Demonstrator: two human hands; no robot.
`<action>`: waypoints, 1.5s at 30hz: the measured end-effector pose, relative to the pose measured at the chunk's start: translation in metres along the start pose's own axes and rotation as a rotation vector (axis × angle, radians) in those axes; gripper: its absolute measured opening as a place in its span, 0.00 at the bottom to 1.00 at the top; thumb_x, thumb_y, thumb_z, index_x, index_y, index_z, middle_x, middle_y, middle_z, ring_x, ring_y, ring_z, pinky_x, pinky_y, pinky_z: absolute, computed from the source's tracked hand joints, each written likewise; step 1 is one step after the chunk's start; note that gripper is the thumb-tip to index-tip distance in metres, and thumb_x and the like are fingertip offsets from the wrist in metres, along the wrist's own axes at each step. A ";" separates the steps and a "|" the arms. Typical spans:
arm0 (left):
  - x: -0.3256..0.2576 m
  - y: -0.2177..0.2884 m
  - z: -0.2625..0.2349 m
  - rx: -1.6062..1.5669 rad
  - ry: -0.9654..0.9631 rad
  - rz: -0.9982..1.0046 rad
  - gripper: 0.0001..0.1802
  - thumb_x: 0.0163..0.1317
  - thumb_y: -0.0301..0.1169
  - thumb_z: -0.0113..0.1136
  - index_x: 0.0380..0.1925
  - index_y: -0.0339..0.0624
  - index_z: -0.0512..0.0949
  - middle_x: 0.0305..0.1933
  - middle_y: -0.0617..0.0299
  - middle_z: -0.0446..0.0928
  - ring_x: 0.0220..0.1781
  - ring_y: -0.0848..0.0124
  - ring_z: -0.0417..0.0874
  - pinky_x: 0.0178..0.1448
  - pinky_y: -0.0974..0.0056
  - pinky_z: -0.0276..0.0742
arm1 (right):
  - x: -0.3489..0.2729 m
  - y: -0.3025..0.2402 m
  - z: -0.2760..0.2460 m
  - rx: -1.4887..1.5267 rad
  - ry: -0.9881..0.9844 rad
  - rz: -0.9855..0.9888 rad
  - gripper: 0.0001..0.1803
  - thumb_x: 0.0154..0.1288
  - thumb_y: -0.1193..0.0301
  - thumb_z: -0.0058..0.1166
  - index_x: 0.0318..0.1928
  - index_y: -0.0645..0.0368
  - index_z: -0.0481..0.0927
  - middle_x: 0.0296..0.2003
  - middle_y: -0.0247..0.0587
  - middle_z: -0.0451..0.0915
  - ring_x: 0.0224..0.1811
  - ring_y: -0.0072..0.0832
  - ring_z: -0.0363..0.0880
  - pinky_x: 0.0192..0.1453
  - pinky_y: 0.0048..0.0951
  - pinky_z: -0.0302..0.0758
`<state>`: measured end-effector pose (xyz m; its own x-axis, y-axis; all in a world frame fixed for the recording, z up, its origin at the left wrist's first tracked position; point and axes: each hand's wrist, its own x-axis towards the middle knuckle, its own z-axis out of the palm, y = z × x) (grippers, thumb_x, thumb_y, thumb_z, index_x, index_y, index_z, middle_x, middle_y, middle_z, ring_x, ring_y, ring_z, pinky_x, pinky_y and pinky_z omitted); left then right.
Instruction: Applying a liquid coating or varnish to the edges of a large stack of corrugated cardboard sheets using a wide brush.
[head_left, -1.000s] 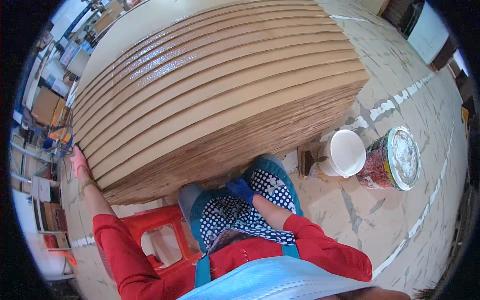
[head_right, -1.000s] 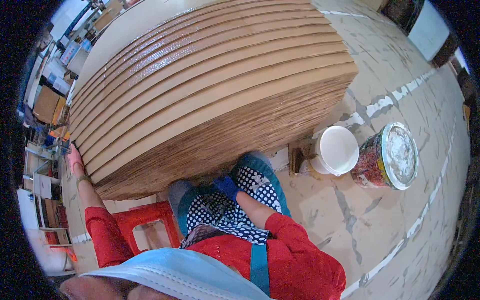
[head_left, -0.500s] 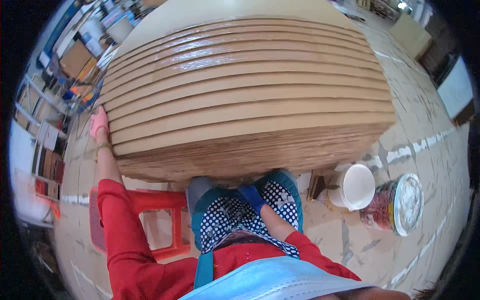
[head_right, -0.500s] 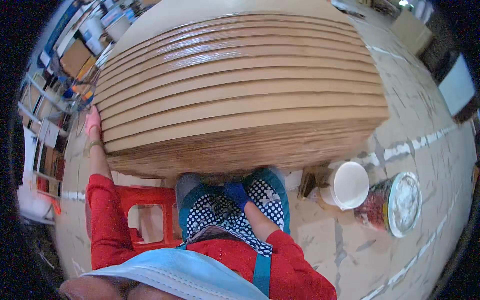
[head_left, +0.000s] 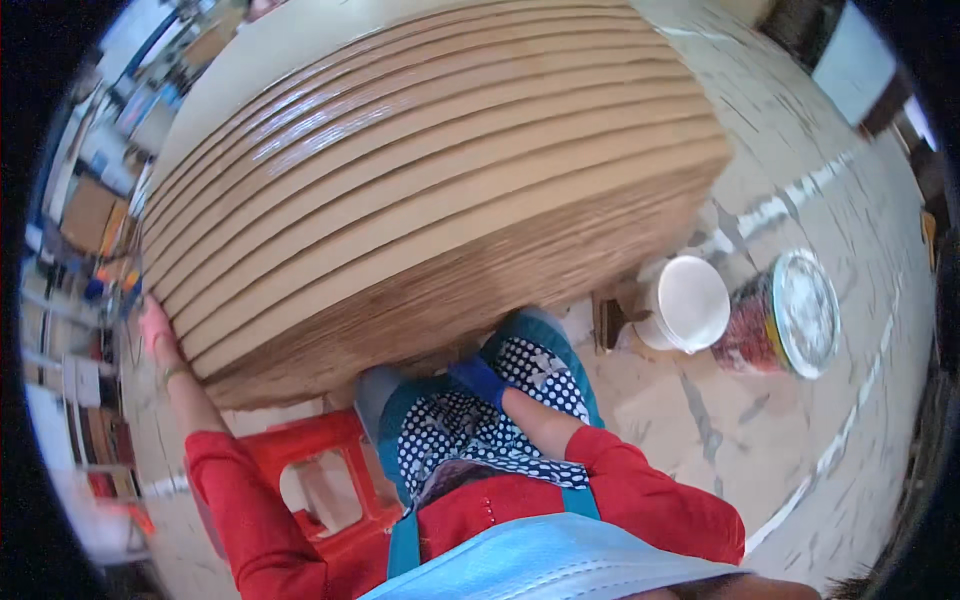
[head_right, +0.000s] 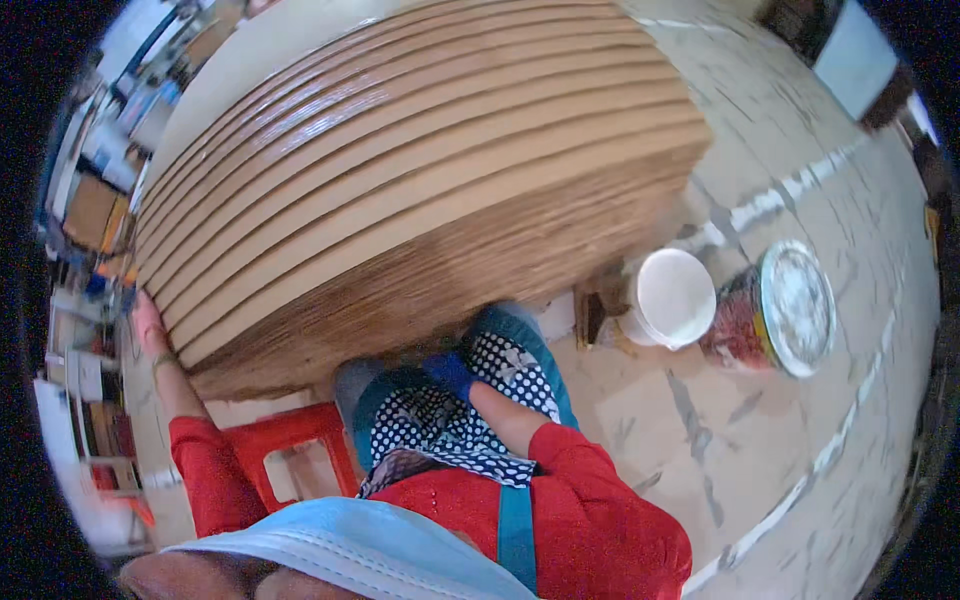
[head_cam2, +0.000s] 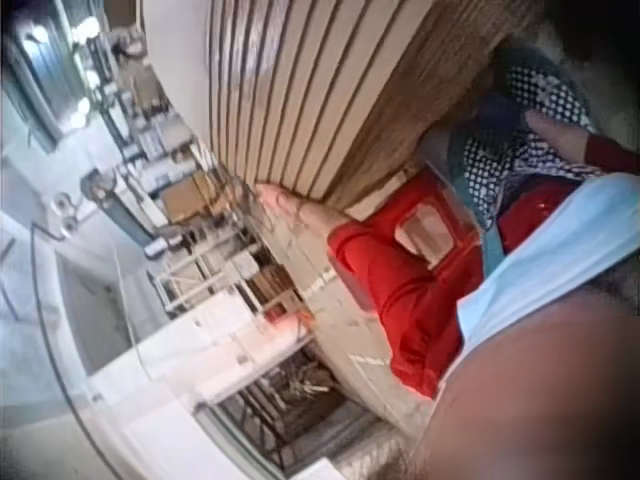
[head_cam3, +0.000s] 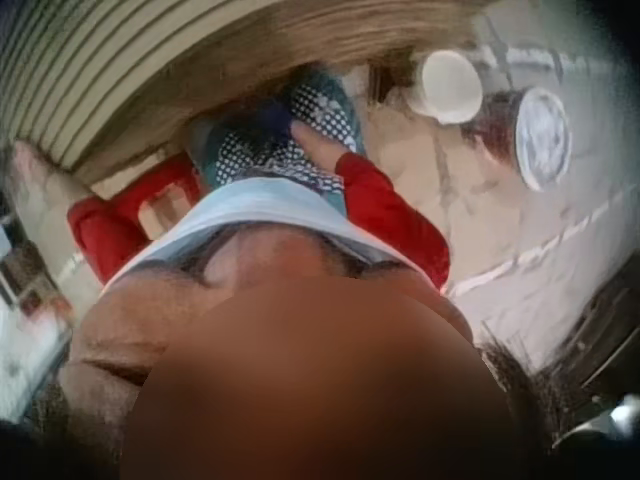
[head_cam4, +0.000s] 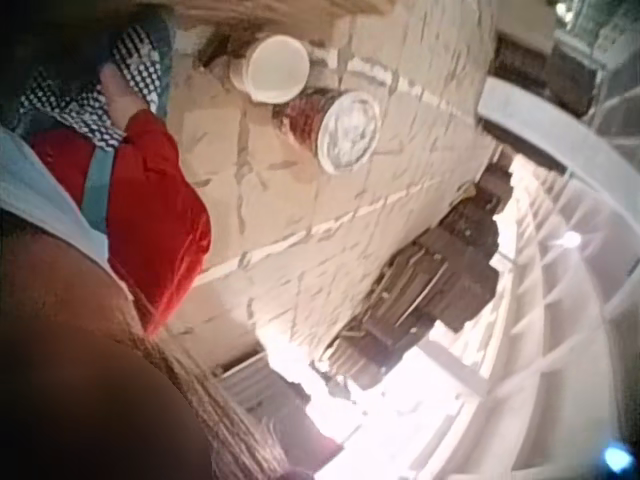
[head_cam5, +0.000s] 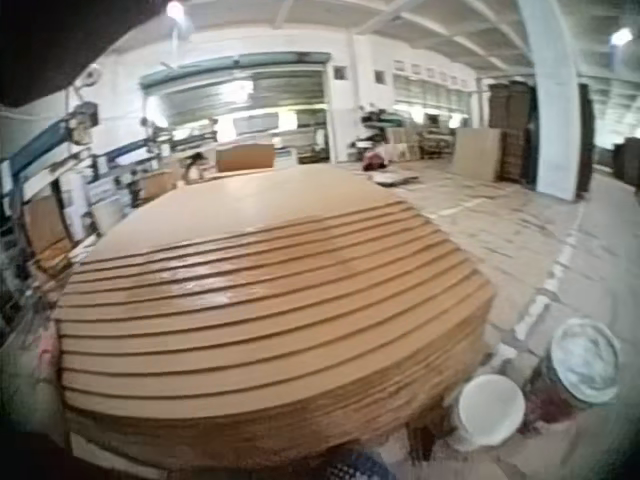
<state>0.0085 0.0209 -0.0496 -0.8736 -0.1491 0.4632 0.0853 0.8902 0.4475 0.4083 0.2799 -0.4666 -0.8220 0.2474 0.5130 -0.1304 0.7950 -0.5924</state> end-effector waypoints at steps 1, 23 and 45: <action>-0.023 0.031 0.004 -0.013 -0.012 -0.015 0.36 0.49 0.56 0.39 0.43 0.31 0.69 0.47 0.44 0.67 0.50 0.52 0.67 0.51 0.59 0.61 | -0.010 0.012 -0.002 -0.030 0.023 0.049 0.11 0.58 0.67 0.38 0.27 0.59 0.74 0.25 0.47 0.74 0.29 0.37 0.72 0.31 0.33 0.68; 0.031 -0.041 0.008 0.223 -0.072 -0.262 0.42 0.48 0.62 0.33 0.47 0.34 0.66 0.52 0.49 0.65 0.54 0.58 0.64 0.56 0.58 0.57 | 0.009 -0.017 -0.001 0.717 -0.139 0.580 0.11 0.55 0.66 0.43 0.32 0.61 0.73 0.35 0.49 0.73 0.40 0.40 0.69 0.43 0.35 0.65; 0.015 -0.007 0.014 0.272 0.020 -0.213 0.40 0.47 0.63 0.32 0.42 0.38 0.71 0.46 0.51 0.70 0.50 0.59 0.69 0.53 0.59 0.62 | 0.010 -0.008 -0.001 0.015 0.260 0.015 0.08 0.56 0.70 0.45 0.30 0.61 0.74 0.21 0.36 0.74 0.21 0.24 0.72 0.24 0.25 0.69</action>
<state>-0.0125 0.0182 -0.0567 -0.8483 -0.3501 0.3973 -0.2315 0.9199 0.3165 0.4021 0.2770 -0.4563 -0.6543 0.3943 0.6454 -0.1292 0.7826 -0.6090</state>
